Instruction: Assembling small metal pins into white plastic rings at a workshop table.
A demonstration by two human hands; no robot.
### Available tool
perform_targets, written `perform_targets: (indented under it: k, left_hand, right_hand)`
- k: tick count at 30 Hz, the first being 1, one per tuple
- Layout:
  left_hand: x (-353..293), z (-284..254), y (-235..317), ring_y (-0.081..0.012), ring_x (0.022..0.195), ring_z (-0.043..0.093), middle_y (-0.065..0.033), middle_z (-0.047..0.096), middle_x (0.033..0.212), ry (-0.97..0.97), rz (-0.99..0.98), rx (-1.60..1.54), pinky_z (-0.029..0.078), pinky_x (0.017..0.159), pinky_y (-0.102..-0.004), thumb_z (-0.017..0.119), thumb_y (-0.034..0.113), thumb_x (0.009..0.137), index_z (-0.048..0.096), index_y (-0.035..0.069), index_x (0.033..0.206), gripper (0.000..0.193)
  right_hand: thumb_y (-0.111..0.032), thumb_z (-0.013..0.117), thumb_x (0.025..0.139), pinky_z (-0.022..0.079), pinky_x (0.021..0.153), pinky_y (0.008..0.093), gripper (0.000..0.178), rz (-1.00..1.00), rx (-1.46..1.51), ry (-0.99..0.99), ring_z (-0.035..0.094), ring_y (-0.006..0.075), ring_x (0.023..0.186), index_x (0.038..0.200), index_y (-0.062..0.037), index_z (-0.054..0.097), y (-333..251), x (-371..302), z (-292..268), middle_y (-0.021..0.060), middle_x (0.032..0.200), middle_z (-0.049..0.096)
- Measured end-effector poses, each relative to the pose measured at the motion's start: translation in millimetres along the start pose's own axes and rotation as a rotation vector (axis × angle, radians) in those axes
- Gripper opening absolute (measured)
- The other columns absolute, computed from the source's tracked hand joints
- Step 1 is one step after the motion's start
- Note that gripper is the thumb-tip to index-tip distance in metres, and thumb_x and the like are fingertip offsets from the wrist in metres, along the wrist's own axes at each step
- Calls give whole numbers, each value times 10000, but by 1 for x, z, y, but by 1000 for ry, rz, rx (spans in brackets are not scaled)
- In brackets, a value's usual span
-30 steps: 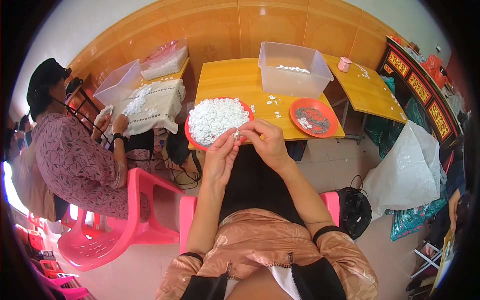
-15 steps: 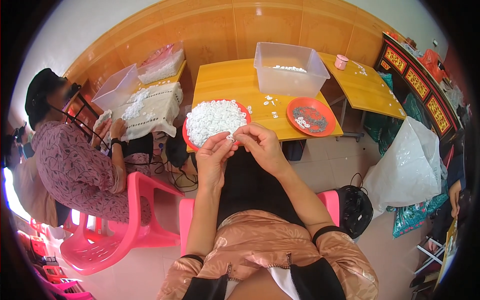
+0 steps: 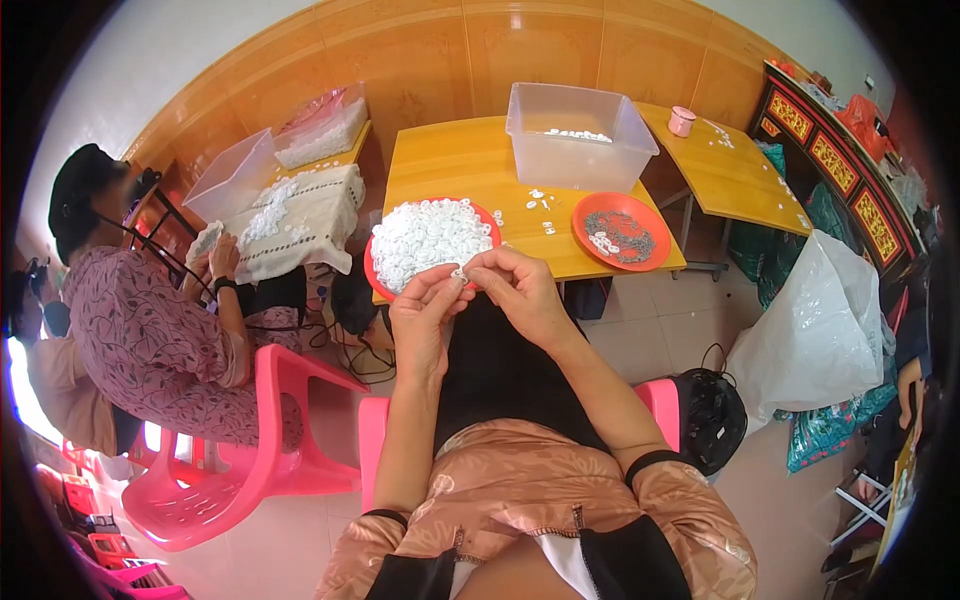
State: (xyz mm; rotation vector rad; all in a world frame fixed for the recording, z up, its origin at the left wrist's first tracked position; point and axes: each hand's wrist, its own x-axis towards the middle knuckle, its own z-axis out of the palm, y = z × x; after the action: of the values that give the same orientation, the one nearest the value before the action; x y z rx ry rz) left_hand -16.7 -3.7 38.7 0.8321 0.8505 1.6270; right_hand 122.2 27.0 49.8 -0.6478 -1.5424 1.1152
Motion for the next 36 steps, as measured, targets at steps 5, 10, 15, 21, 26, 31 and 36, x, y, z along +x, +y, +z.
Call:
perform_targets:
  k: [5, 10, 15, 21, 26, 31, 36]
  left_hand:
    - [0, 2, 0, -122, 701, 633, -96, 653, 814, -4, 9, 6, 492, 622, -182, 618, -1, 809, 599, -40, 1001, 197]
    - [1, 1, -1, -120, 709, 632, -94, 653, 814, -5, 4, -14, 492, 630, -185, 612, 2, 813, 599, -38, 1004, 195]
    - [1, 0, -1, -121, 710, 632, -94, 654, 813, -6, 8, -9, 491, 632, -184, 608, 0, 816, 598, -38, 1005, 193]
    - [1, 0, -2, -120, 704, 630, -96, 653, 810, -2, 34, 11, 489, 632, -183, 611, -3, 813, 600, -40, 995, 185]
    - [1, 0, -3, -120, 704, 630, -95, 651, 809, -2, 45, 30, 490, 633, -182, 612, -6, 812, 600, -45, 989, 181]
    - [1, 0, -4, -115, 680, 625, -94, 649, 805, -1, 111, 80, 496, 618, -183, 616, -28, 807, 603, -56, 975, 171]
    - [-1, 1, -6, -108, 658, 620, -90, 650, 804, -10, 169, 142, 494, 608, -182, 618, -29, 807, 614, -56, 958, 154]
  right_hand:
    - [-51, 565, 859, 480, 662, 214, 114, 42, 51, 11, 583, 83, 747, 897, 48, 606, 4, 0, 0, 55, 817, 625]
    - [-53, 566, 858, 477, 660, 214, 114, 75, 105, 5, 581, 82, 741, 894, 47, 606, 5, 1, 0, 56, 817, 624]
    - [-84, 569, 877, 417, 582, 183, 122, 45, 68, 20, 513, 39, 666, 928, 22, 606, 11, 2, -1, 5, 779, 596]
    - [-71, 562, 878, 480, 681, 212, 126, 37, 77, -20, 583, 77, 749, 932, 37, 597, 12, 2, 0, 36, 841, 618]
    - [-68, 561, 877, 482, 678, 219, 125, 22, 38, -24, 584, 80, 737, 931, 40, 596, 13, 2, -1, 38, 838, 618]
    - [-72, 570, 870, 472, 663, 213, 121, -27, -68, -3, 575, 76, 724, 901, 38, 608, 11, 1, 0, 38, 826, 619]
    - [-94, 591, 859, 411, 557, 183, 131, 80, -12, -7, 506, 49, 607, 874, 32, 625, 3, 0, 1, 16, 728, 603]
